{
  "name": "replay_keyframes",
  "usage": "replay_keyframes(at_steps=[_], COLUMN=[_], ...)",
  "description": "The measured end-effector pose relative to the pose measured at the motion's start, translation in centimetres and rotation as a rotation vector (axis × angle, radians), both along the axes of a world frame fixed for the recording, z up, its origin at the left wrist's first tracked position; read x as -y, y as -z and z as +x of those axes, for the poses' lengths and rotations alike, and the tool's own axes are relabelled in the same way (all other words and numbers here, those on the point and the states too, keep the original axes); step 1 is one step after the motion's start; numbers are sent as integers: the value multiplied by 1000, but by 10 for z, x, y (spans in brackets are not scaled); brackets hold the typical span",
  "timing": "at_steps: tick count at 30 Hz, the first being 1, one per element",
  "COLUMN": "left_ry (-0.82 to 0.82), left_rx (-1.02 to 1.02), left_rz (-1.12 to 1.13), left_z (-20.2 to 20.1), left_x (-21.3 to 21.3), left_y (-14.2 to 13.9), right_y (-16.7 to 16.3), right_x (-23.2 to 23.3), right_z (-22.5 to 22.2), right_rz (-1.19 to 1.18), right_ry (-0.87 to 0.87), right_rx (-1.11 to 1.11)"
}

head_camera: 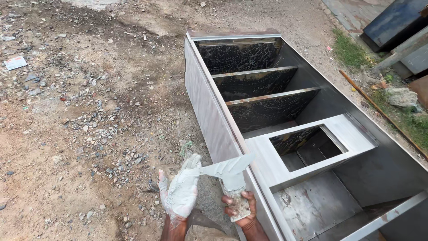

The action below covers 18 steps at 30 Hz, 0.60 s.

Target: The person applies a white compound to the edges and corners of a metal frame using a small trowel. They repeatedly scoop compound from their left hand and spread it along the frame's seams.

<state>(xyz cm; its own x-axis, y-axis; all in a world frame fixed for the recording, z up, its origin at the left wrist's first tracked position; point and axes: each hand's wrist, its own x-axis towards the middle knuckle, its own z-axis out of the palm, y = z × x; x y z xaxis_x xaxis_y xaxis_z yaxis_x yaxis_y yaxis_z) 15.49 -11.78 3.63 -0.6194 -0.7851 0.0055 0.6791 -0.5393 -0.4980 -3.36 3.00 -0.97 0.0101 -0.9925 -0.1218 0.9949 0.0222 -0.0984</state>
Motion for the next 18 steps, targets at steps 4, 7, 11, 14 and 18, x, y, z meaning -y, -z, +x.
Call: replay_keyframes(at_steps=[4,7,11,14,18], left_ry=[-49,-65,-91,-162,-230], left_rx=[107,282,269,603,894], left_rz=[-89,-202,-204,-125,-125], left_z=[21,24,50,75,115], left_x=[87,163,242,273,337], left_y=[14,29,55,79,99], right_y=[11,6,-2,-6,4], right_x=[44,104,178,210,257], right_z=[-44,-75,-94,-100,-104], right_rz=[285,308,319,362,424], right_ry=[235,376,489,524,530], right_rx=[-373,-520,-584,-633,-687])
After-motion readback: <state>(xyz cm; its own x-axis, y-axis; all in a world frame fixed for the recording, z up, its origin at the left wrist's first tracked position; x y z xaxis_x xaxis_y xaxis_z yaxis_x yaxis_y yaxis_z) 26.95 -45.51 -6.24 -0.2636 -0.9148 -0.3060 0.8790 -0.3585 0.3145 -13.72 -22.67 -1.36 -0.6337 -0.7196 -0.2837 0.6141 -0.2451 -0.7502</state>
